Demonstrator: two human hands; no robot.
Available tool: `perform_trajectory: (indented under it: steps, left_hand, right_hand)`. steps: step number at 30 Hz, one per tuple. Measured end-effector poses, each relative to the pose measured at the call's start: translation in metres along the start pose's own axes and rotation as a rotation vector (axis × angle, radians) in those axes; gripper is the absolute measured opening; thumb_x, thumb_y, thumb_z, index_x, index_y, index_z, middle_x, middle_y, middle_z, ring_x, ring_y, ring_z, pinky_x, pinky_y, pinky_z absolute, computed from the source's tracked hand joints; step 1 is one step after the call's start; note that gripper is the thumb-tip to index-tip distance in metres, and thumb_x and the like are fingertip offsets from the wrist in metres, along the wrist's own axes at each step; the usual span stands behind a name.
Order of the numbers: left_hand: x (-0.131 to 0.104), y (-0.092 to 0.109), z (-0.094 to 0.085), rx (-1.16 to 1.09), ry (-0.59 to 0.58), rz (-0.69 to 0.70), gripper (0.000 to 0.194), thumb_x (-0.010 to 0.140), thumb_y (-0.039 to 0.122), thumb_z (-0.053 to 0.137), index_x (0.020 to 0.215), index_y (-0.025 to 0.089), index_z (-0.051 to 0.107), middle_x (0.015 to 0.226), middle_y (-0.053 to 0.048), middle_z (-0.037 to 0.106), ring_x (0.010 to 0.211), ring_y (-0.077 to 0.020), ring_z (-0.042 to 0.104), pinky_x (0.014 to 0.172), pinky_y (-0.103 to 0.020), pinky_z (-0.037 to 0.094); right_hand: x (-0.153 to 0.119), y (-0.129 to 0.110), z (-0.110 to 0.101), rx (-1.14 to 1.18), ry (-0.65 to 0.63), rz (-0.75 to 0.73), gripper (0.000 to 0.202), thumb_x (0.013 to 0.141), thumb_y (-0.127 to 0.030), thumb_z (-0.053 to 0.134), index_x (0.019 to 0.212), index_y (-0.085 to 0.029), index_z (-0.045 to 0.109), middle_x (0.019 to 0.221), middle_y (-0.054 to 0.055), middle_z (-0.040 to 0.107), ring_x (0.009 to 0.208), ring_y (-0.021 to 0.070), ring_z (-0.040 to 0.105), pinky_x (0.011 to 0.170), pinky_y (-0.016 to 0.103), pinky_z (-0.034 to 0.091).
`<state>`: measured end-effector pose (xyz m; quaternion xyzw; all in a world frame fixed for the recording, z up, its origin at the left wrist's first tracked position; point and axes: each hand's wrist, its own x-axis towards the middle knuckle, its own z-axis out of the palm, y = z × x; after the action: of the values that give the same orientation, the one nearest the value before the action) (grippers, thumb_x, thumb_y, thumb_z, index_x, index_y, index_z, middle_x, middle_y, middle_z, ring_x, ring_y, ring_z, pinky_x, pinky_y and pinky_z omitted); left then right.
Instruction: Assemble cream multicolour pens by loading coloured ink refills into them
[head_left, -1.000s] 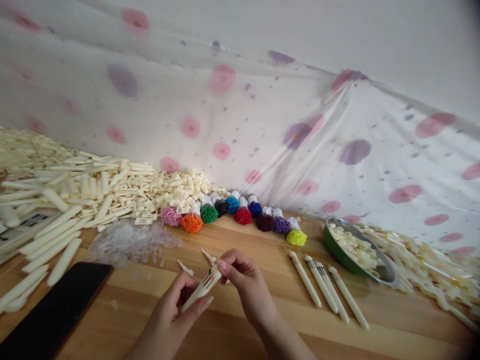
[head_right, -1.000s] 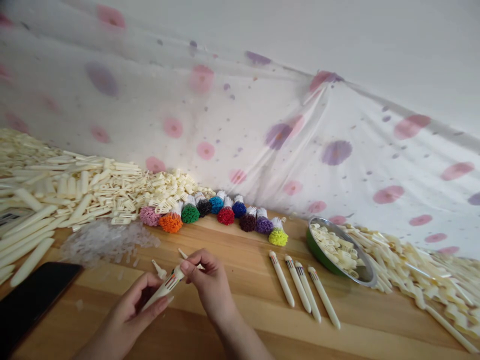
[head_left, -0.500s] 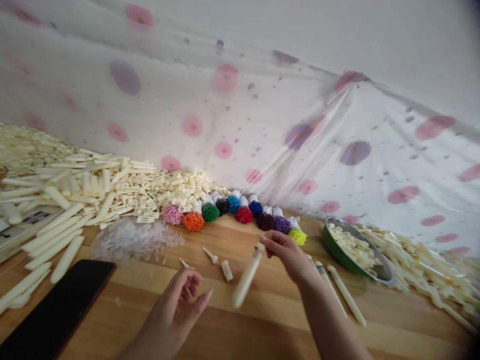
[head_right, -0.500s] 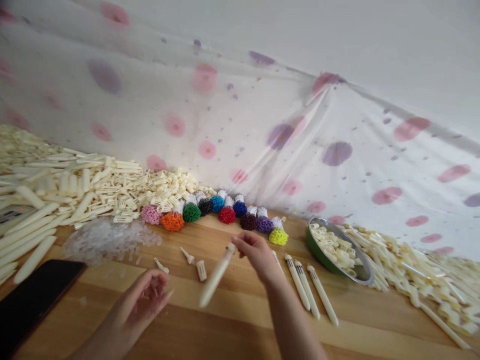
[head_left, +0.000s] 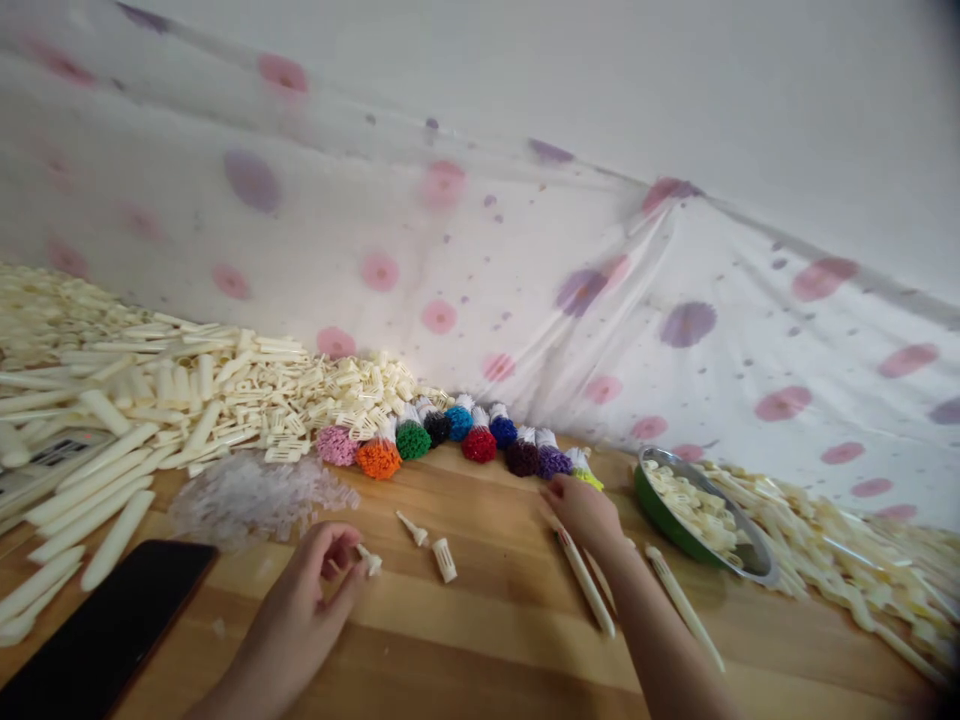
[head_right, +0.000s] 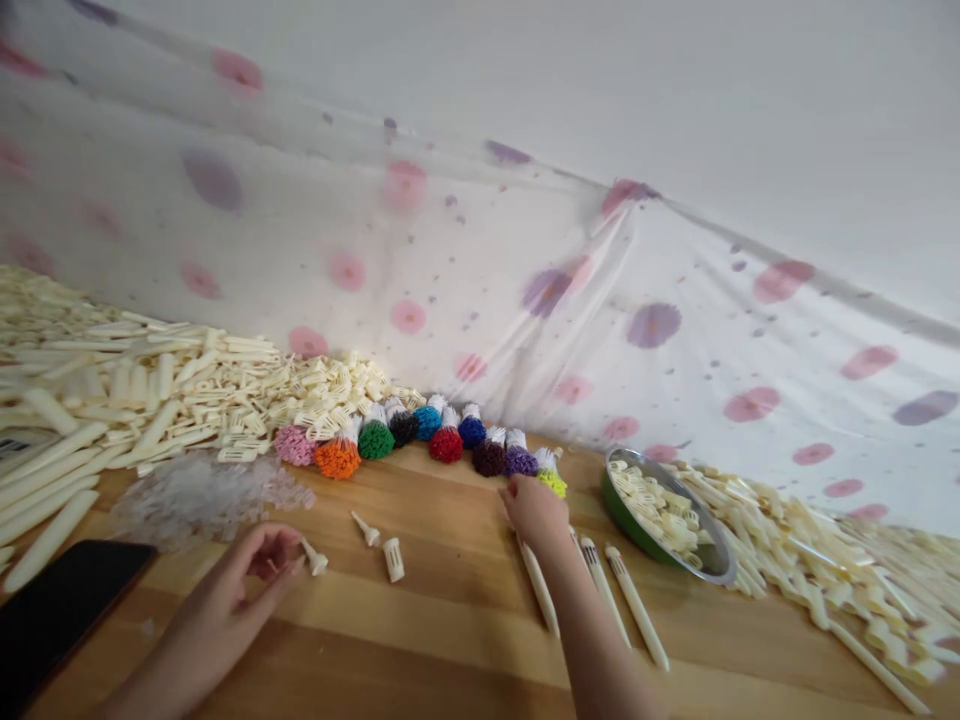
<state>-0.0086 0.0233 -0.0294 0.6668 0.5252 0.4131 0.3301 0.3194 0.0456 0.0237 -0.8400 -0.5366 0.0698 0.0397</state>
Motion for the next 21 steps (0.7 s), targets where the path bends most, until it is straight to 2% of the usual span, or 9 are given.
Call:
perform_trajectory:
  steps: [2, 4, 6, 9, 13, 16, 19, 21]
  left_hand:
    - [0.010, -0.005, -0.010, 0.017, 0.063, 0.004, 0.018, 0.076, 0.039, 0.055, 0.088, 0.025, 0.054, 0.080, -0.004, 0.063, 0.071, -0.0221, 0.061, 0.053, -0.028, 0.050]
    - [0.020, -0.011, -0.024, 0.125, 0.156, 0.027, 0.021, 0.076, 0.041, 0.053, 0.090, 0.026, 0.052, 0.081, -0.003, 0.062, 0.069, -0.0213, 0.061, 0.053, -0.027, 0.051]
    - [0.031, -0.016, -0.040, 0.273, 0.298, 0.067, 0.021, 0.078, 0.040, 0.047, 0.092, 0.024, 0.050, 0.078, -0.004, 0.059, 0.068, -0.0218, 0.060, 0.056, -0.028, 0.052]
    - [0.044, -0.020, -0.062, 0.368, 0.391, 0.065, 0.023, 0.077, 0.036, 0.044, 0.095, 0.022, 0.047, 0.083, -0.006, 0.055, 0.074, -0.0253, 0.059, 0.064, -0.034, 0.051]
    - [0.053, -0.022, -0.082, 0.502, 0.419, 0.042, 0.021, 0.077, 0.025, 0.039, 0.095, 0.019, 0.047, 0.092, -0.012, 0.054, 0.084, -0.0302, 0.058, 0.080, -0.042, 0.046]
    - [0.055, -0.028, -0.099, 0.579, 0.417, 0.006, 0.023, 0.076, 0.019, 0.039, 0.097, 0.019, 0.048, 0.099, -0.013, 0.054, 0.093, -0.0312, 0.057, 0.087, -0.041, 0.042]
    - [0.054, -0.043, -0.129, 0.614, 0.432, -0.089, 0.018, 0.075, 0.020, 0.043, 0.093, 0.021, 0.048, 0.096, -0.012, 0.056, 0.093, -0.0314, 0.057, 0.084, -0.042, 0.041]
    - [0.052, -0.058, -0.150, 0.595, 0.421, -0.176, 0.009, 0.075, 0.026, 0.047, 0.084, 0.022, 0.049, 0.086, -0.010, 0.059, 0.080, -0.0314, 0.060, 0.072, -0.043, 0.044]
  right_hand:
    - [-0.008, -0.023, 0.002, 0.014, 0.078, -0.094, 0.024, 0.090, -0.031, 0.048, 0.078, -0.015, 0.061, 0.076, 0.002, 0.063, 0.068, 0.0143, 0.058, 0.063, 0.028, 0.043]
    - [-0.016, -0.050, 0.007, 0.041, 0.138, -0.205, 0.030, 0.090, -0.028, 0.046, 0.066, -0.018, 0.060, 0.069, 0.005, 0.065, 0.063, 0.0158, 0.058, 0.054, 0.025, 0.035]
    - [-0.024, -0.080, 0.013, 0.074, 0.179, -0.305, 0.037, 0.092, -0.029, 0.041, 0.062, -0.020, 0.059, 0.065, 0.005, 0.066, 0.060, 0.0165, 0.058, 0.051, 0.025, 0.029]
    - [-0.032, -0.126, 0.020, 0.132, 0.201, -0.439, 0.040, 0.093, -0.033, 0.040, 0.060, -0.020, 0.058, 0.062, 0.005, 0.065, 0.058, 0.0172, 0.058, 0.050, 0.026, 0.027]
    - [-0.037, -0.191, 0.020, 0.202, 0.179, -0.628, 0.031, 0.093, -0.030, 0.042, 0.071, -0.019, 0.061, 0.079, 0.007, 0.068, 0.078, 0.0189, 0.060, 0.061, 0.025, 0.035]
    - [-0.042, -0.242, 0.022, 0.240, 0.128, -0.752, 0.019, 0.090, -0.025, 0.046, 0.082, -0.019, 0.062, 0.090, 0.007, 0.068, 0.088, 0.0194, 0.059, 0.069, 0.025, 0.038]
    - [-0.050, -0.286, 0.028, 0.269, 0.055, -0.886, 0.012, 0.083, -0.023, 0.055, 0.093, -0.023, 0.062, 0.098, 0.004, 0.066, 0.093, 0.0186, 0.058, 0.075, 0.026, 0.040]
    - [-0.054, -0.305, 0.032, 0.283, 0.009, -0.922, 0.017, 0.081, -0.024, 0.058, 0.097, -0.022, 0.062, 0.100, 0.004, 0.066, 0.094, 0.0191, 0.058, 0.075, 0.028, 0.042]
